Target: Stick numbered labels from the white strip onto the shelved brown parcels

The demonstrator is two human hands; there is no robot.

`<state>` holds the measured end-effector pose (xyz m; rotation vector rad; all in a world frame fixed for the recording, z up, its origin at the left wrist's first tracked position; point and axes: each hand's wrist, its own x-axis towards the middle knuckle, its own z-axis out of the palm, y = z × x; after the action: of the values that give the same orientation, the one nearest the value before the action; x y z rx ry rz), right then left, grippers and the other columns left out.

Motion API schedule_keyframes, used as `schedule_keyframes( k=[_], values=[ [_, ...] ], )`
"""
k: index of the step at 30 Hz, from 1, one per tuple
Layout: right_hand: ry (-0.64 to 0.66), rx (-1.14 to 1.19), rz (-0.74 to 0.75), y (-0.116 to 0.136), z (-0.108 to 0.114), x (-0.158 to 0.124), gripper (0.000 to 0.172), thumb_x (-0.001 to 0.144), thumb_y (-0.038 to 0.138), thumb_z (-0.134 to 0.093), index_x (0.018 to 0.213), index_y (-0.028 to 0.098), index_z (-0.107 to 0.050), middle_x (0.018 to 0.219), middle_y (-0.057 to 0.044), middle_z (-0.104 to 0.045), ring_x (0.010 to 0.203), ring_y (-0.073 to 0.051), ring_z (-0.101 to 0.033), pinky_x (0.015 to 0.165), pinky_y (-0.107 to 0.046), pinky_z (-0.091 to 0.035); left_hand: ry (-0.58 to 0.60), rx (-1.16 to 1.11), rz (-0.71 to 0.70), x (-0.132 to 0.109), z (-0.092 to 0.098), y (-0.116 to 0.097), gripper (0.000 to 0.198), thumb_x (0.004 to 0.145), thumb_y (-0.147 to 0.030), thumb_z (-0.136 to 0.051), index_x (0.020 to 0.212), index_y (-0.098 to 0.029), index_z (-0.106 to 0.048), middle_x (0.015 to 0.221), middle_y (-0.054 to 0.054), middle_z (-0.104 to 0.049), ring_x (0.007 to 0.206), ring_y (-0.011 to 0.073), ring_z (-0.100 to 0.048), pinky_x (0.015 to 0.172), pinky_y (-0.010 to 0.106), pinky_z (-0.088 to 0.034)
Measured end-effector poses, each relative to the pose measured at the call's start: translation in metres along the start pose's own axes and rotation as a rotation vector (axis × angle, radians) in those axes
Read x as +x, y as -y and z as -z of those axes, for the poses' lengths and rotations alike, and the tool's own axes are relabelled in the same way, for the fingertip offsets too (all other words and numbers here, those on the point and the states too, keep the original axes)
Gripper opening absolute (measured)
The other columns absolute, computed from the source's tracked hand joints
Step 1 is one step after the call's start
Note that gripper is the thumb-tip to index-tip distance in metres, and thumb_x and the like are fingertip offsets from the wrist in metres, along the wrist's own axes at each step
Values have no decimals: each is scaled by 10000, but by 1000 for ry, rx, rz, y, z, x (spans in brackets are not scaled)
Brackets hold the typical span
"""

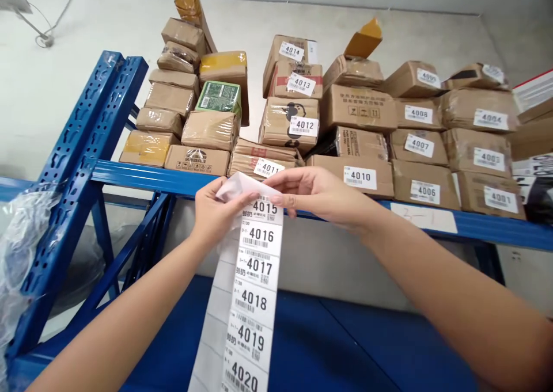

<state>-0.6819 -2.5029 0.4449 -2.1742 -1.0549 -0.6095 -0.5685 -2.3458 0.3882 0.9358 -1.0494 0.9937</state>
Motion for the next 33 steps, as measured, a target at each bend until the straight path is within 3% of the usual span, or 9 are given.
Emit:
schedule_keyframes(
  k=[3,10,15,19,21,23,26,29,33],
  values=[
    [-32,143,-67,-14,-10,-6,337,693,401,-807,933,182,-714,835,-39,-697,689,-137,-611,531,-221,-459,67,89,-9,-8,7,-4,428,631,-483,-786,587,-175,-492,573,-30,-476,531,102,-412,498,219,-345],
    [-435,337,57,-37,-46,-18,350,626,451,-837,769,189,-654,768,-15,-665,730,-164,-617,674,-293,-517,580,505,107,-7,36,-36,444,771,-544,-662,1022,-178,-658,947,83,-660,822,228,-620,642,286,-474],
    [-611,496,15,-55,-62,-36,519,623,466,-837,1004,238,-571,778,-4,-681,688,-188,-643,606,-313,-538,493,716,-101,-17,28,-58,457,808,-537,-629,1115,-199,-604,1089,104,-638,976,255,-600,690,300,-472],
    [-652,482,-18,-74,-76,-53,388,672,499,-801,872,232,-601,672,6,-655,551,-162,-587,487,-272,-466,607,573,89,-39,8,-56,535,707,-449,-759,1164,-230,-591,1072,75,-662,833,210,-643,646,284,-480],
    [-666,456,-32,-81,-81,-59,342,704,527,-767,750,228,-607,633,9,-629,524,-153,-558,468,-271,-439,677,440,258,-48,0,-47,386,694,-375,-772,1016,-195,-659,921,66,-692,729,189,-645,595,269,-475],
    [-668,426,-16,-88,-83,-62,325,706,521,-766,729,229,-623,663,4,-634,580,-164,-579,517,-285,-467,684,314,386,-54,-3,-36,222,729,-344,-734,836,-158,-678,753,55,-680,646,172,-626,547,252,-453],
    [-624,422,37,-94,-81,-60,356,644,433,-834,873,232,-651,788,-13,-673,743,-189,-630,667,-310,-522,623,213,425,-58,-2,-23,203,789,-349,-671,825,-150,-691,723,47,-667,619,150,-596,542,243,-426],
    [-592,390,81,-94,-80,-48,360,667,373,-826,928,222,-629,794,-21,-678,756,-188,-634,679,-310,-524,521,208,364,-56,5,-15,208,838,-353,-615,848,-152,-669,752,40,-656,649,144,-578,565,239,-416],
    [-684,167,258,-80,-83,-20,168,776,312,-735,873,206,-647,834,-27,-661,759,-175,-613,630,-280,-498,397,409,81,-44,24,-10,276,893,-384,-545,746,-160,-612,672,7,-587,619,127,-512,535,221,-355]
  ],
)
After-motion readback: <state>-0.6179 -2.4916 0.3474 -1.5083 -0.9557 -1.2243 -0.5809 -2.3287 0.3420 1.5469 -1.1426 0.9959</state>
